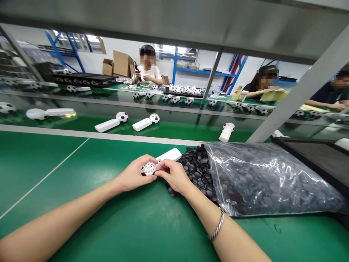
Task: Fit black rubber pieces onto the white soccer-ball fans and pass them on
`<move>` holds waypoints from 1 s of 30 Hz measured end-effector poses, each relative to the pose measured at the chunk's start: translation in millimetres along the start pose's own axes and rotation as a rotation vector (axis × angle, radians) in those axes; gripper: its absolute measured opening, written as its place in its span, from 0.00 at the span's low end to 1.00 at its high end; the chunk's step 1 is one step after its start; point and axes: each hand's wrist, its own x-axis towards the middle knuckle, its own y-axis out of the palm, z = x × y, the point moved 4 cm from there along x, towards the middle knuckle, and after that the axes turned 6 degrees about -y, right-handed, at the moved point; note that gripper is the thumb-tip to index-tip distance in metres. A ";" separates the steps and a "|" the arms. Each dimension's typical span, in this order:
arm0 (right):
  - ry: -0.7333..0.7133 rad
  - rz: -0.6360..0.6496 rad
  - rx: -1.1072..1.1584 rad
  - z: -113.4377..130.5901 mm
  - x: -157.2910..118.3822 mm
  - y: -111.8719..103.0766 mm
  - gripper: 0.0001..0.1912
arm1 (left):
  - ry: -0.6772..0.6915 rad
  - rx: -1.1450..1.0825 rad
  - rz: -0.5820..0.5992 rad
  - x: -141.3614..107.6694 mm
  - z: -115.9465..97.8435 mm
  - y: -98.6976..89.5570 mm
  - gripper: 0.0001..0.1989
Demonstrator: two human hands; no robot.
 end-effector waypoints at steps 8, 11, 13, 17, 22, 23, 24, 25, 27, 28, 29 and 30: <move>-0.031 -0.028 -0.031 -6.0 3.8 -3.4 0.07 | 0.004 -0.012 -0.037 1.0 3.0 -0.2 0.15; -0.025 -0.021 -0.008 -6.6 4.5 -3.0 0.07 | 0.020 -0.008 -0.043 0.4 3.6 -0.1 0.15; -0.015 -0.015 0.011 -7.4 4.8 -2.4 0.07 | 0.029 0.005 -0.058 0.1 3.5 0.7 0.16; 0.014 -0.029 0.016 -9.8 6.4 -3.0 0.09 | 0.030 0.028 -0.096 -0.2 1.3 2.8 0.15; -0.011 -0.041 -0.082 -4.3 9.5 -4.4 0.09 | 0.013 -0.030 -0.123 0.0 2.4 3.1 0.15; -0.034 -0.042 -0.118 0.1 9.3 -4.7 0.09 | -0.004 -0.079 -0.121 0.2 4.3 3.0 0.15; -0.061 -0.042 -0.156 5.5 8.4 -5.0 0.08 | -0.035 -0.150 -0.110 0.7 7.0 3.2 0.15; -0.092 -0.046 -0.202 11.4 6.7 -5.9 0.07 | -0.086 -0.257 -0.096 1.8 11.1 3.4 0.16; -0.120 -0.034 -0.287 20.3 1.5 -8.6 0.07 | -0.213 -0.514 -0.092 6.6 22.4 1.4 0.16; -0.115 -0.027 -0.325 22.4 -1.3 -10.9 0.07 | -0.275 -0.637 -0.126 10.2 29.8 -2.4 0.16; -0.116 -0.012 -0.358 23.4 -4.0 -13.2 0.08 | -0.314 -0.707 -0.190 14.2 37.9 -9.3 0.15; -0.131 -0.013 -0.385 24.2 -6.3 -16.1 0.08 | -0.343 -0.754 -0.272 18.0 47.0 -18.8 0.14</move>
